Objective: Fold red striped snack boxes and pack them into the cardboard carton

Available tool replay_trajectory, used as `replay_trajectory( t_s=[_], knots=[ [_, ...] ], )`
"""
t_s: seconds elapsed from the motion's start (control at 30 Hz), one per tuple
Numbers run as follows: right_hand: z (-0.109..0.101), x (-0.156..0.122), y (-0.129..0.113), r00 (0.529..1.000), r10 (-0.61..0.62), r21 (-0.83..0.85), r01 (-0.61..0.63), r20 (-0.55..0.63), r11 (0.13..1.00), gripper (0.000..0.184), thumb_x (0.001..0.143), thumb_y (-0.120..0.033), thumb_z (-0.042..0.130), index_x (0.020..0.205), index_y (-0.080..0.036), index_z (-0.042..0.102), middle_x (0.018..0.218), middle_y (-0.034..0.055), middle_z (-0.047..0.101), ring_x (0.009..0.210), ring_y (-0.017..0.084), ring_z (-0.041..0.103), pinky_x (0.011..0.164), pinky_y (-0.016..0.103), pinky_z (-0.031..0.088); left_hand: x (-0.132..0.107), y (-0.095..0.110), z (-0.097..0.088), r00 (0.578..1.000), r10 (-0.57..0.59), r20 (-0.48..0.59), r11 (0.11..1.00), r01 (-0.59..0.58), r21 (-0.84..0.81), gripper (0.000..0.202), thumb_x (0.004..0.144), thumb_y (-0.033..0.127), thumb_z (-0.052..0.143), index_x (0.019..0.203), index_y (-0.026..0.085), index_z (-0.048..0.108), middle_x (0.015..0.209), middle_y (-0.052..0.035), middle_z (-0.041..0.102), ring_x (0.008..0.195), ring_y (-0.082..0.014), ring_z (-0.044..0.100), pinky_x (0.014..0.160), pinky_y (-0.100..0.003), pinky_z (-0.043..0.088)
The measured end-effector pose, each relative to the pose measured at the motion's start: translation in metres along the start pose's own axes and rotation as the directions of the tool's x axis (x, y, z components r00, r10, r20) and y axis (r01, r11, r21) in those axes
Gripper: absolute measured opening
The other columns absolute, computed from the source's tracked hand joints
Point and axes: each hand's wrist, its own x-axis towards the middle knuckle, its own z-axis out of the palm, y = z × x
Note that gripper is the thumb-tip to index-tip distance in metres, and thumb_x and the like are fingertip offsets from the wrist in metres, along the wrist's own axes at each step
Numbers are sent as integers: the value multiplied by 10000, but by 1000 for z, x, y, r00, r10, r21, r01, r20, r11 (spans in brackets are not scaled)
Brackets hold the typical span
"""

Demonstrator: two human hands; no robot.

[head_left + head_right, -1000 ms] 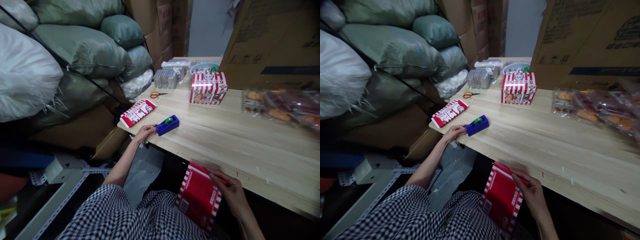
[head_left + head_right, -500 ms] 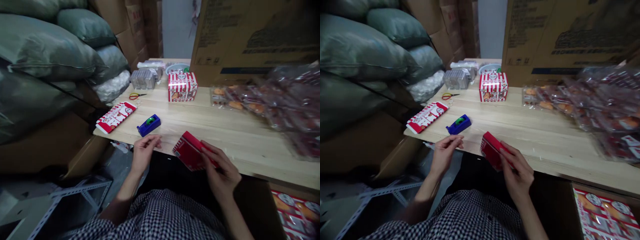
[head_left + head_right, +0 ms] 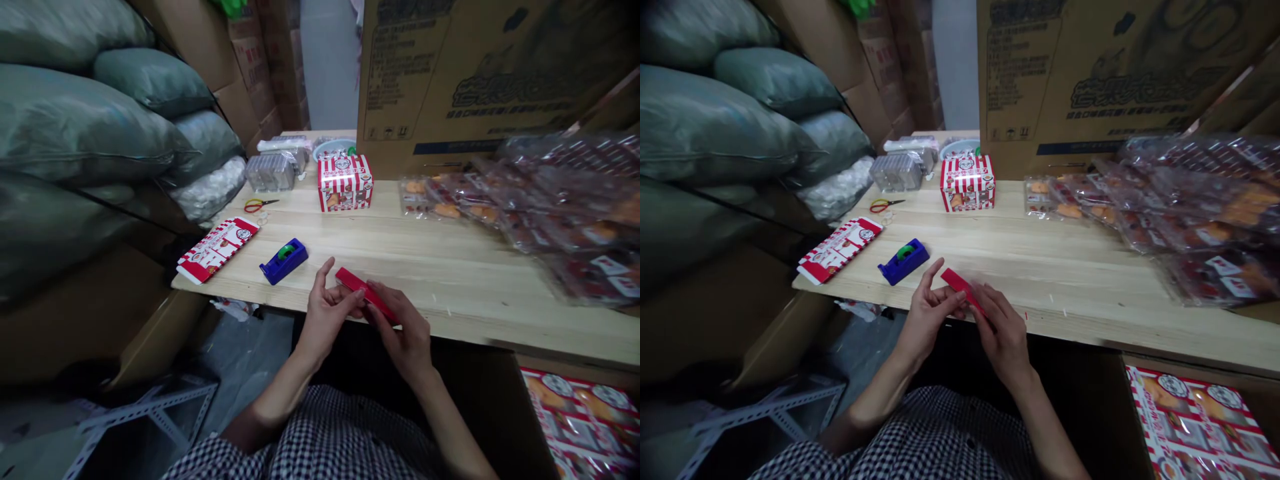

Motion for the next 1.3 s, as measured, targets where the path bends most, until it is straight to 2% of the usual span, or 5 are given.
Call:
replay_trajectory(
  t_s=[0.23, 0.57, 0.93, 1.1, 1.3],
  knots=[
    [-13, 13, -1, 993, -34, -37, 38, 109, 999, 565, 931, -40, 576, 1392, -368, 571, 1330, 60, 637, 1216, 224, 622, 1164, 560, 386, 10, -2, -12, 998, -43, 46, 985, 35, 166, 832, 787, 394, 794, 1484, 199, 384, 697, 11, 683, 603, -129, 634, 645, -249, 504],
    [-20, 11, -2, 952, 304, 176, -292, -46, 940, 420, 914, -220, 683, 1312, -345, 643, 1282, 47, 663, 1244, 240, 590, 1159, 523, 370, 37, 8, -42, 808, 413, 420, 515, -588, 624, 272, 787, 286, 803, 1040, 211, 739, 1018, -76, 661, 999, -213, 602, 878, -357, 502],
    [-66, -67, -49, 357, 925, 880, -387, -132, 275, 281, 862, -421, 722, 1096, -267, 695, 1110, 29, 746, 948, 202, 722, 851, 362, 612, -15, -58, 29, 191, 528, 827, 80, -981, 175, 454, 852, 45, 672, 1281, 190, 645, 1140, -80, 741, 1095, -223, 631, 926, -350, 533],
    [-141, -113, -48, 312, 862, 743, -440, -399, 504, 260, 824, -409, 750, 975, -208, 688, 943, 66, 780, 853, 241, 755, 781, 415, 637, -20, -76, 56, 240, 377, 894, 203, -964, 173, 680, 812, 74, 728, 1431, 268, 521, 1365, -109, 621, 1236, -268, 583, 1011, -414, 517],
    [-277, -205, -36, -19, 639, 550, -529, -769, 646, 502, 583, -353, 931, 1003, -213, 695, 826, 35, 773, 675, 203, 733, 600, 300, 604, -1, -59, 45, 510, 459, 728, 276, -860, 429, 672, 853, 89, 680, 1452, 320, 481, 1115, -47, 715, 989, -218, 695, 891, -369, 556]
  ],
)
